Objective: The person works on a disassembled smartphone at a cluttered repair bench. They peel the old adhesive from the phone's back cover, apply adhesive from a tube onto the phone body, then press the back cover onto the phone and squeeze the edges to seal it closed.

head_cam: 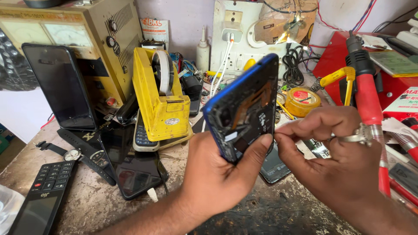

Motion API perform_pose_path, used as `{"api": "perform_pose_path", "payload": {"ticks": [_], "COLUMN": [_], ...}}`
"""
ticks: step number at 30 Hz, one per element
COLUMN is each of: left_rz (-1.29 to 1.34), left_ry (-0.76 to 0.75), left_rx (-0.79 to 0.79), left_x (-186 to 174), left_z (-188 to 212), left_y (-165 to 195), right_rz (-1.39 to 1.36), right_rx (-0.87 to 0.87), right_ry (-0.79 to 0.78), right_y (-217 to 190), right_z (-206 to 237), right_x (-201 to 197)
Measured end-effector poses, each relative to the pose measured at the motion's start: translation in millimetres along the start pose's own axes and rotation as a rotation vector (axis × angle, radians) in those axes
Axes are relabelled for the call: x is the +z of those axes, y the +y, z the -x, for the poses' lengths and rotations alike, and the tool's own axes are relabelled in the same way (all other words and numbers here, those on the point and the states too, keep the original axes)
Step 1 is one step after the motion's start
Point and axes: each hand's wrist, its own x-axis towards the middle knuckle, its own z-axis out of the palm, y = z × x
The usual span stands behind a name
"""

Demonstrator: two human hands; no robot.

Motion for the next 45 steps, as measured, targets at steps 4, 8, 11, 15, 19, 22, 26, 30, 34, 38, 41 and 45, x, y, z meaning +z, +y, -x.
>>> {"api": "perform_pose_path", "payload": {"ticks": [4, 8, 11, 15, 19, 22, 26, 30, 34, 38, 41, 45], "left_rz": [0.016, 0.047, 0.056, 0.050, -0.020, -0.005, 0.274, 0.529, 0.635, 0.662, 0.637, 0.631], "left_ry": [0.055, 0.020, -0.034, -0.043, -0.032, 0.073, 0.108, 0.062, 0.036, 0.031, 0.010, -0.007], "left_rx": [0.018, -0.043, -0.141, -0.160, -0.177, -0.218, -0.168, -0.166, -0.208, -0.201, -0.193, -0.200], "left_x": [1.7, 10.2, 16.6, 9.3, -10.0, -30.7, -74.1, -83.7, -69.7, -56.1, -53.8, -55.9], "left_z": [2.5, -0.4, -4.3, 2.3, 14.3, 17.5, 21.3, 22.9, 15.4, 9.9, 1.6, -3.0], "left_y": [-2.7, -3.1, -6.4, -10.1, -14.0, -26.3, -46.4, -46.4, -30.9, -20.5, -21.5, -22.4], "right_rz": [0.217, 0.238, 0.302, 0.153, 0.108, 0.056, -0.203, -0.286, -0.307, -0.430, -0.422, -0.462], "right_rx": [-0.117, -0.164, -0.147, -0.106, -0.174, -0.237, -0.102, 0.078, 0.174, 0.259, 0.236, 0.200], "right_ry": [0.017, 0.020, -0.006, -0.081, -0.114, -0.180, -0.233, -0.219, -0.172, -0.155, -0.171, -0.141], "right_y": [-1.1, 6.4, 15.9, 23.4, 16.6, -4.7, -25.1, -8.1, 2.5, -3.6, -5.6, -8.9], "right_z": [-4.1, -2.6, 1.6, 14.5, 24.2, 35.5, 45.8, 34.9, 40.2, 38.8, 21.4, 10.8], "right_x": [13.3, 12.4, 6.2, 12.7, 33.9, 50.7, 63.5, 46.1, 23.4, 13.7, 8.8, 10.4]}}
